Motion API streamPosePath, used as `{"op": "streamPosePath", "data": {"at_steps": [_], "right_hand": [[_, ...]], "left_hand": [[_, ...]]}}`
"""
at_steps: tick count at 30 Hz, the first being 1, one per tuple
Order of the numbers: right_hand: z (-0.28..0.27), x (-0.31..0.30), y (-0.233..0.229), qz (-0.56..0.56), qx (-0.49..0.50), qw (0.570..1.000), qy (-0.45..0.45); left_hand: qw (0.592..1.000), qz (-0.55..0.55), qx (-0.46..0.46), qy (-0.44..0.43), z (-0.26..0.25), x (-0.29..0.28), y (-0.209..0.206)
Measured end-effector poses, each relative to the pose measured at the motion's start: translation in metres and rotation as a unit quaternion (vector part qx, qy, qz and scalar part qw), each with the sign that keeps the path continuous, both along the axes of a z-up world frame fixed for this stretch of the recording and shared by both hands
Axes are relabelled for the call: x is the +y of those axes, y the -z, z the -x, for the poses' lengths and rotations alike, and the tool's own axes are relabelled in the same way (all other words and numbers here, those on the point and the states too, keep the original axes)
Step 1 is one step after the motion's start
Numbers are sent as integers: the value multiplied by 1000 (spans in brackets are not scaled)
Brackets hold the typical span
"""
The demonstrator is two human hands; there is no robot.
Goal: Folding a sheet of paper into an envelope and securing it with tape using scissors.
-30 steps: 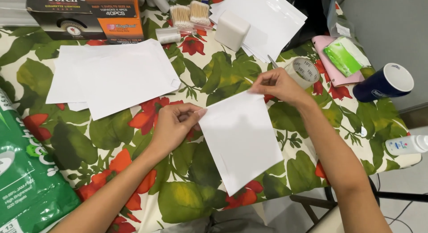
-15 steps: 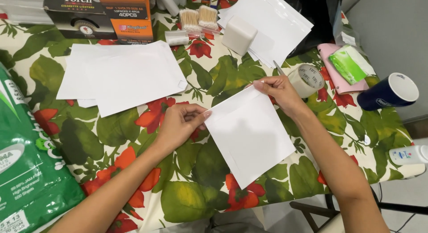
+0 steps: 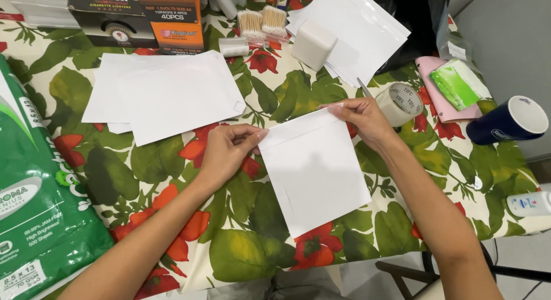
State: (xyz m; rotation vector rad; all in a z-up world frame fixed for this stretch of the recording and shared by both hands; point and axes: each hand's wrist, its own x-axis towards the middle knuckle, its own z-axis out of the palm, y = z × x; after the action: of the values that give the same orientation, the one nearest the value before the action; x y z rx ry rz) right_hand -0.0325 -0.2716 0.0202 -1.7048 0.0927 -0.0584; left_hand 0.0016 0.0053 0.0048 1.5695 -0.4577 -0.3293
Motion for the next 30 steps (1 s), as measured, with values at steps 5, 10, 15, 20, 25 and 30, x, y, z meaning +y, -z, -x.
{"op": "streamPosePath", "data": {"at_steps": [5, 10, 15, 20, 25, 30], "right_hand": [[-5, -7, 23, -38, 13, 999, 36], [-6, 3, 16, -1, -6, 995, 96], [-2, 0, 1, -95, -46, 980, 171], [16, 18, -19, 111, -238, 957, 123], [31, 21, -20, 360, -485, 796, 46], [45, 15, -38, 344, -573, 740, 73]], "left_hand": [[1000, -6, -1, -2, -4, 0, 4], [999, 32, 22, 4, 4, -4, 4], [997, 56, 33, 52, 18, -9, -10], [997, 59, -19, 34, 28, -34, 3], [992, 22, -116, 43, 39, -50, -25], [891, -56, -450, 19, 51, -63, -55]]}}
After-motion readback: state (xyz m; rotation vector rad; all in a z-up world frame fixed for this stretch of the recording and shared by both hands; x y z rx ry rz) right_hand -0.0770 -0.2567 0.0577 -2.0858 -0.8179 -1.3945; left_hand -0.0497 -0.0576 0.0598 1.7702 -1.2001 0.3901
